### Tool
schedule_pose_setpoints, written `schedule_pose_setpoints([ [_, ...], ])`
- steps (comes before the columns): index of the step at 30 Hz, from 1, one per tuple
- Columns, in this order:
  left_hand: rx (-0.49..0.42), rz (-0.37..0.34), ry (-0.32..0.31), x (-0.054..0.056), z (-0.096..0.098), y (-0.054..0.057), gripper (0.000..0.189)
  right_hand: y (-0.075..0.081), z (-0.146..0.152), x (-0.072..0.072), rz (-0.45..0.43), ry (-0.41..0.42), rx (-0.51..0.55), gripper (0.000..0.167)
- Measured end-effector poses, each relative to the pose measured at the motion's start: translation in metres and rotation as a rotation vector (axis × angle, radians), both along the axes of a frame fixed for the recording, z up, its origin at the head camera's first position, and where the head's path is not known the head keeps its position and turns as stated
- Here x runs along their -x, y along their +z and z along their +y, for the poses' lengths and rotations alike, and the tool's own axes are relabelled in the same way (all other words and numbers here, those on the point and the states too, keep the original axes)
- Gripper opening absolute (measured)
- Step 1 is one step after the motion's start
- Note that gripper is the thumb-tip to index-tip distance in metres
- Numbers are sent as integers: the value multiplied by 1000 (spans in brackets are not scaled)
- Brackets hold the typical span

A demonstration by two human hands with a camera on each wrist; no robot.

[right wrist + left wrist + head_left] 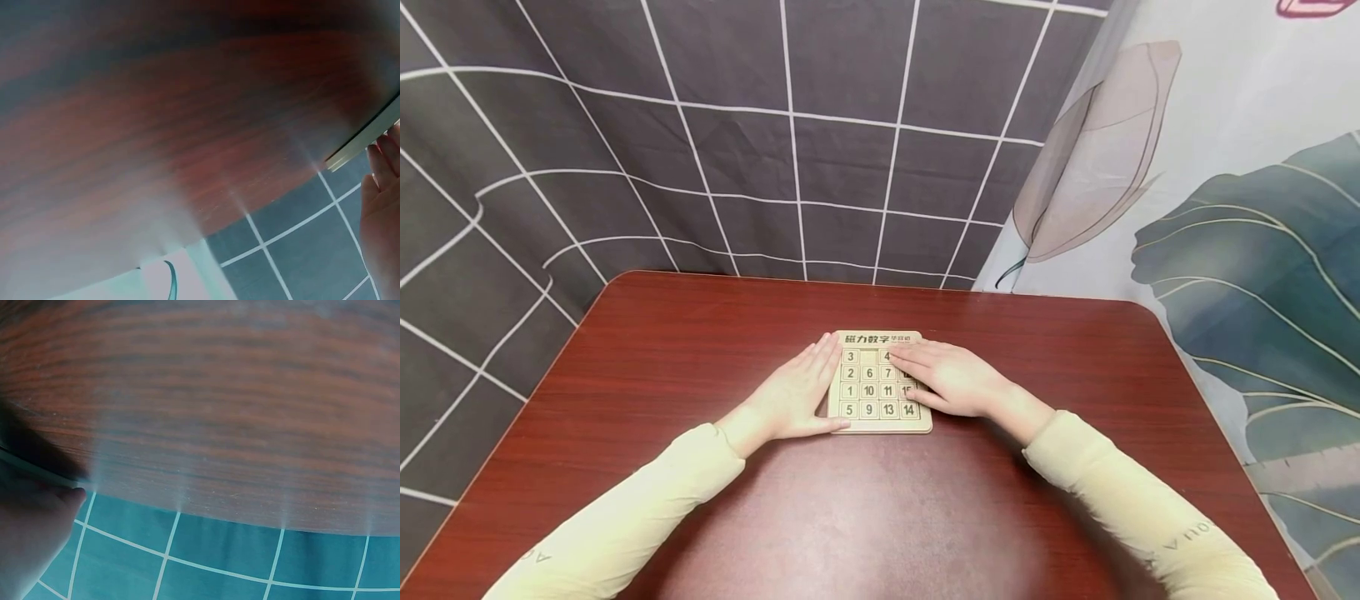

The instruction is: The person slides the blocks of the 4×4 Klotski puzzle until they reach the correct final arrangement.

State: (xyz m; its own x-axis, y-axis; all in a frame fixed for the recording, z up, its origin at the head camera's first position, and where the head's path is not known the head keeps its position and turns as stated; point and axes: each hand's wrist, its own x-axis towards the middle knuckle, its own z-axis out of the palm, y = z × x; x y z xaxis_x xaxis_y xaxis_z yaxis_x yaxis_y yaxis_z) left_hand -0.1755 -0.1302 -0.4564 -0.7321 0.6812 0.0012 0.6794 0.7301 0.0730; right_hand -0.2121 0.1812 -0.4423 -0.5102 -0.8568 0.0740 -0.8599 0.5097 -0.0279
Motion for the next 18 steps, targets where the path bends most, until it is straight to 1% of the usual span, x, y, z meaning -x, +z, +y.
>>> schedule_pose_setpoints([
  [3, 1, -2, 2, 1, -1, -1, 111, -1, 1, 1, 3, -1, -1, 59],
  [7, 3, -3, 4, 1, -1, -3, 112, -1, -5, 1, 10, 4, 6, 60],
  [12, -9, -6, 6, 0, -1, -3, 111, 1, -21, 2, 16, 24, 10, 62],
  [18, -11, 4, 2, 0, -1, -1, 110, -1, -42, 5, -4, 51, -18, 63],
])
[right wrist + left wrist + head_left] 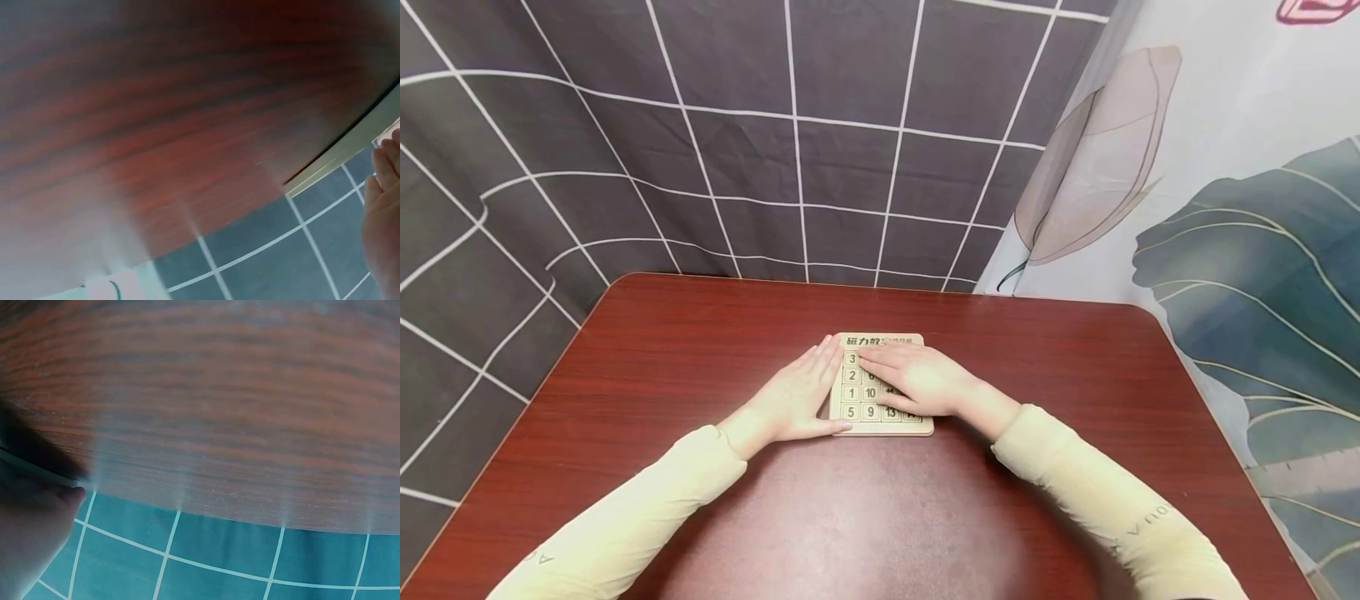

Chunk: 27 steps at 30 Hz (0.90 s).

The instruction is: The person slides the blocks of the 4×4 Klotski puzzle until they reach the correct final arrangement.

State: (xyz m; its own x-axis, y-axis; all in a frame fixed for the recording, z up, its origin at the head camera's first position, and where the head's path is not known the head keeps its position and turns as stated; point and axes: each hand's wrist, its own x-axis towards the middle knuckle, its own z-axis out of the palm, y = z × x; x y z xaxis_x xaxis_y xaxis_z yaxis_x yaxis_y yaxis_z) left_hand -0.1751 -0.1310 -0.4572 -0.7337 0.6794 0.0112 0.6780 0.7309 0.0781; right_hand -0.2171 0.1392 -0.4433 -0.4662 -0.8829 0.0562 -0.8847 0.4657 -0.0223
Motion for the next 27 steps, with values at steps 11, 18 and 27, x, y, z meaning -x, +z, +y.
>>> schedule_pose_setpoints([
  [11, 18, -13, 7, 0, 0, 0, 111, -2, -5, 0, -19, -20, -34, 64],
  [18, 1, -1, 2, 0, 1, 0, 113, -1, 10, -2, -15, -34, -16, 62],
  [27, 0, 6, 2, 1, 1, -2, 113, -3, 15, -3, -10, -25, 5, 62],
])
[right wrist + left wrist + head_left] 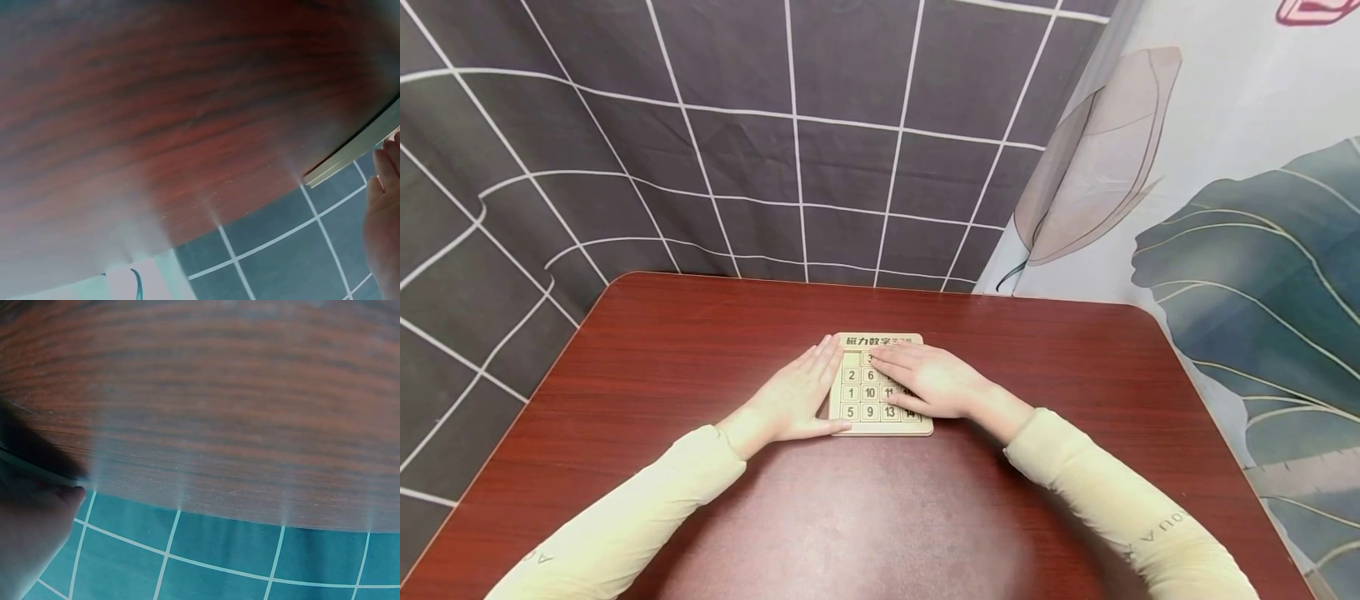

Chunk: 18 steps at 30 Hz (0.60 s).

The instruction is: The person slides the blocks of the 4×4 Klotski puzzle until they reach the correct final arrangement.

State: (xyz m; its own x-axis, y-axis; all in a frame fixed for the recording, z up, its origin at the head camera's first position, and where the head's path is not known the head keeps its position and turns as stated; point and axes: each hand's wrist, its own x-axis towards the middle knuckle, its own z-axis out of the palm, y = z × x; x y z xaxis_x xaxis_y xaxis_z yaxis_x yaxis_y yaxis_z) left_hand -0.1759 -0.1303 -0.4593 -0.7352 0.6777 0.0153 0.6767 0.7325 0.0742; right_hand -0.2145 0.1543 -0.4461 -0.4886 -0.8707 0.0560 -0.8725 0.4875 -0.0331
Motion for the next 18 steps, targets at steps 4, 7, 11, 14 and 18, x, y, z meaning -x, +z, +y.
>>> schedule_pose_setpoints([
  [4, 10, 4, -2, 0, 0, 0, 113, 0, -5, -3, 30, 53, 23, 61],
  [7, 17, 7, -3, 0, -1, 0, 112, -1, -10, -8, 47, 90, 27, 60],
  [11, 16, 8, -7, 0, -1, -1, 111, -1, -16, -12, 62, 114, 9, 60],
  [14, 17, 9, -9, 0, -1, -1, 111, 0, -18, -14, 67, 112, -8, 61],
  [18, 23, 12, -6, 1, -1, -2, 111, 0, -19, -13, 67, 105, -21, 61],
])
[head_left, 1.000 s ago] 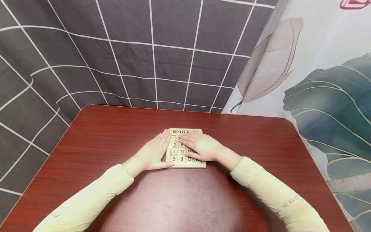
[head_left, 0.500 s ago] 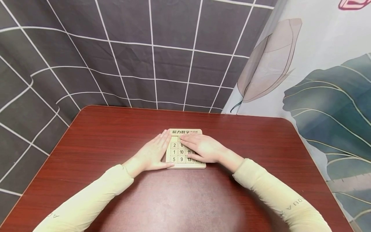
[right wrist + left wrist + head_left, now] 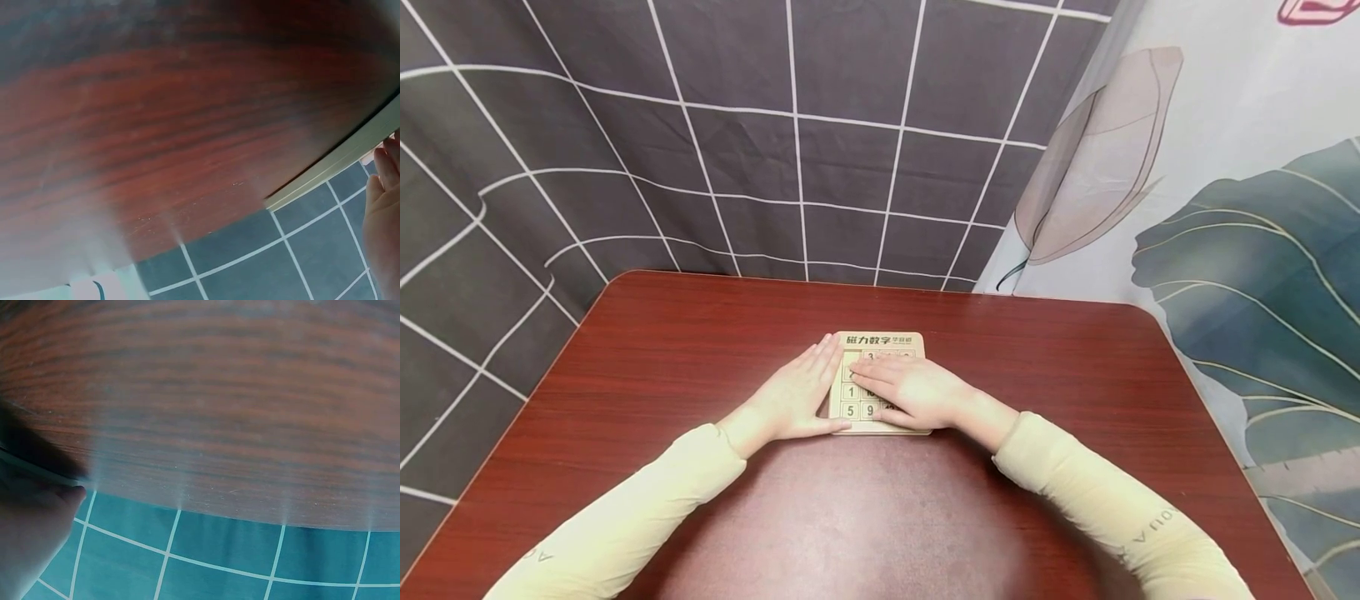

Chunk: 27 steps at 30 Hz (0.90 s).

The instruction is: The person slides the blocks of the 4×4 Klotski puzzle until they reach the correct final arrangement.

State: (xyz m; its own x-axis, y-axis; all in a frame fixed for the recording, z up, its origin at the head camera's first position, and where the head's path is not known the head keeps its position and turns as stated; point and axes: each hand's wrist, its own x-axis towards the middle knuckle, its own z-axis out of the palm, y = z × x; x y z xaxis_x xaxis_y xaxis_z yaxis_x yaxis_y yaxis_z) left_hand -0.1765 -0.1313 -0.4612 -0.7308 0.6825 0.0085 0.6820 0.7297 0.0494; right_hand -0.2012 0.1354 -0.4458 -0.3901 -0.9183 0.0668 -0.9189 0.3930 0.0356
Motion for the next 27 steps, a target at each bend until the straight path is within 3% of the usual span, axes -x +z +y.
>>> schedule_pose_setpoints([
  [16, -13, -20, 3, -1, 0, 3, 111, -1, -6, 17, -60, -79, -28, 64],
  [21, -16, -24, 5, -1, 0, 2, 111, -1, -6, 16, -74, -82, -35, 64],
  [27, -4, -12, 3, 0, -1, 1, 111, -1, -3, 7, -30, -25, -13, 62],
])
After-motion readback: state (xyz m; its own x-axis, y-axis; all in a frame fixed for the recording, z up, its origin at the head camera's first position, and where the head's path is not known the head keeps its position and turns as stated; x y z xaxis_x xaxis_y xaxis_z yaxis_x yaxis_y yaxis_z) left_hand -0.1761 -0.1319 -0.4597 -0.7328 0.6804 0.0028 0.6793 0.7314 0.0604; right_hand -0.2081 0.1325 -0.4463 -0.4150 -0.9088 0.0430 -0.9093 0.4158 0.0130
